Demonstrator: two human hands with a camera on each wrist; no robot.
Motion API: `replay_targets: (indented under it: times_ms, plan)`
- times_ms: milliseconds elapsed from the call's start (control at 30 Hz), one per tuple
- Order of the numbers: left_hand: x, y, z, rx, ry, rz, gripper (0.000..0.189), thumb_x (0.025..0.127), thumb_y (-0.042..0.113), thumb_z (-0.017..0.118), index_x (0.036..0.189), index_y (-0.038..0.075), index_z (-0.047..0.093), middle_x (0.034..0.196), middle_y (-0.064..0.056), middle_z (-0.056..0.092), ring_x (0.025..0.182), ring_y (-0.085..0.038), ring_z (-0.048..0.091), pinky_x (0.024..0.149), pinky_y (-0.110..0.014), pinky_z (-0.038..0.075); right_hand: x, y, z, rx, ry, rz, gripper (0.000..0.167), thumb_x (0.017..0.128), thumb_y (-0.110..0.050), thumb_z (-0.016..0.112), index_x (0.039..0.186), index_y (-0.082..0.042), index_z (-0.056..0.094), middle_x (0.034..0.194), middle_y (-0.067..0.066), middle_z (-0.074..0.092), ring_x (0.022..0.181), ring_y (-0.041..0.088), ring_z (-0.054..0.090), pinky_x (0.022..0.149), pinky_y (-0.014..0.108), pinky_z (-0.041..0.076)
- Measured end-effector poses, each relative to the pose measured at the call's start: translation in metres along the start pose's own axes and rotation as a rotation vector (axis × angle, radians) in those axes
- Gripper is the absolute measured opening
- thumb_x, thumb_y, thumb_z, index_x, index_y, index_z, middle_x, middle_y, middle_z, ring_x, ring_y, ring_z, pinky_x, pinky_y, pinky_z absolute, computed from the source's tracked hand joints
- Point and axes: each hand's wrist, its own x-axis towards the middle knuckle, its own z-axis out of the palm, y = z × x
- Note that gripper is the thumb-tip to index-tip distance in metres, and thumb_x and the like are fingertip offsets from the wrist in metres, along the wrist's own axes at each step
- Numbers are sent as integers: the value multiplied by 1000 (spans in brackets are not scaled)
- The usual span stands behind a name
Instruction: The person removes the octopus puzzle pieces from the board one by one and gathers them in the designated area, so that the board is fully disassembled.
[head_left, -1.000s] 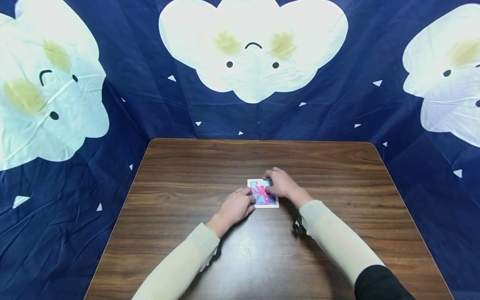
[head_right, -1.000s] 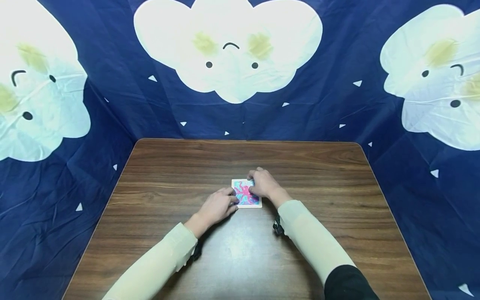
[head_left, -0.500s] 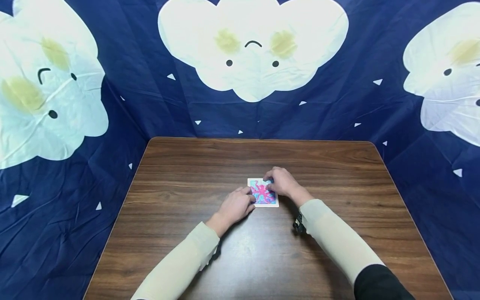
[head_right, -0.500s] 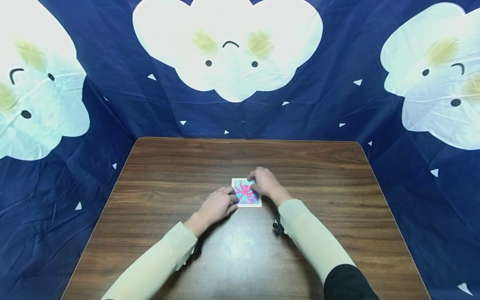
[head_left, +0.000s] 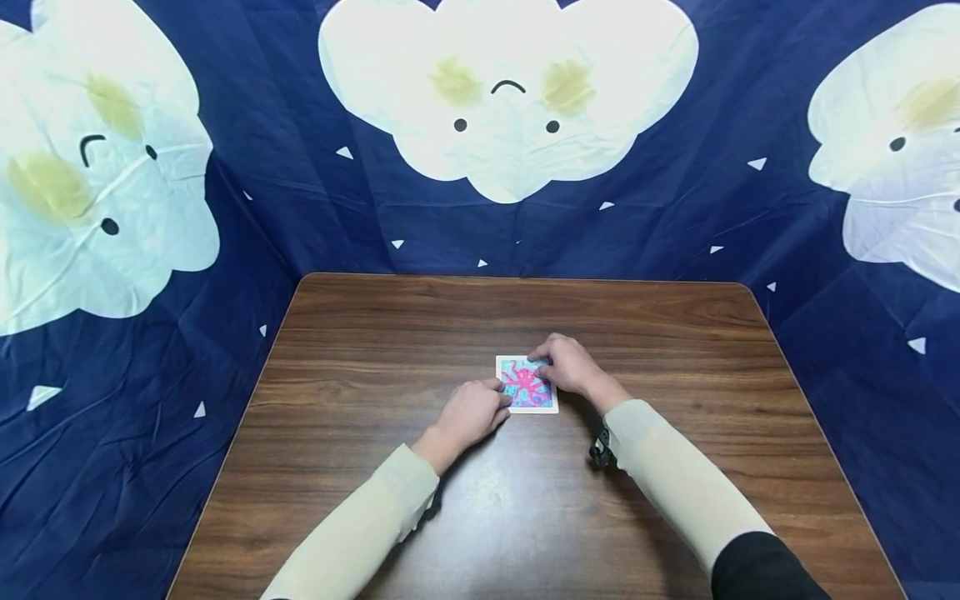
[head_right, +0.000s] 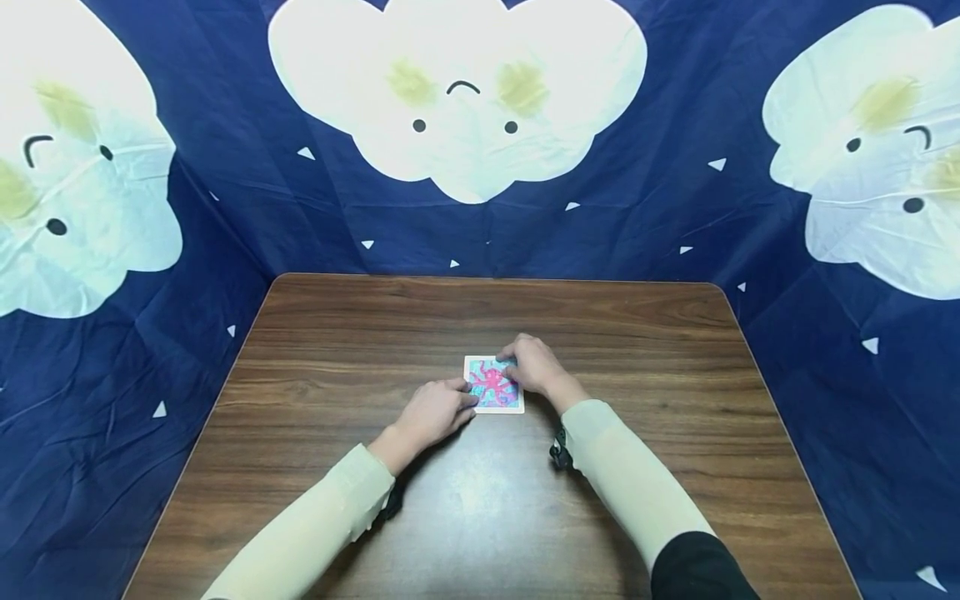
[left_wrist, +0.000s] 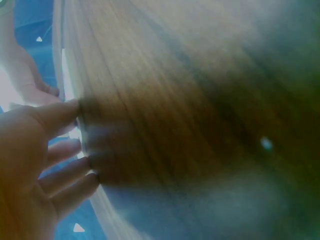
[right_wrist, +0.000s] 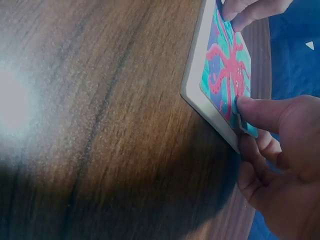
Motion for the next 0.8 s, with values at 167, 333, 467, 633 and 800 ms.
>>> replay_targets:
  times_ms: [167,333,467,633,800]
  plan:
    - [-5,-1,1,-6,28,-3,16,96,31,71,104,22,82,121,1,75,100,-24,75,75,-43,61,0,-2,0,25,29,16,27,88,-14,80,115,-9,79,109,9,72,105,27,66,97,46,53]
    - [-13,-3,3,-31,3,-1,28,99,30,68,122,19,77,139,-4,67,123,-26,68,95,-42,58,-3,2,-2,48,35,49,25,90,-19,79,115,-13,79,100,5,73,91,21,64,85,42,54]
    - [-19,-3,4,-56,-38,11,38,101,31,63,136,16,69,149,-7,58,135,-30,58,109,-49,49,-7,6,-5,75,22,61,26,92,-19,77,118,-15,78,89,-1,71,78,16,59,75,37,51]
    - [-25,-2,8,-62,-73,-4,43,104,35,57,144,18,62,156,-6,51,143,-32,50,111,-55,46,-11,8,-5,92,44,81,21,92,-17,76,114,-16,78,84,-4,68,75,14,58,73,35,50]
    - [-27,-2,9,-66,-76,-12,43,105,35,56,144,19,62,156,-6,52,143,-31,50,111,-55,46,-13,7,-4,105,78,92,19,92,-18,77,110,-17,80,85,-4,71,78,14,61,77,37,52]
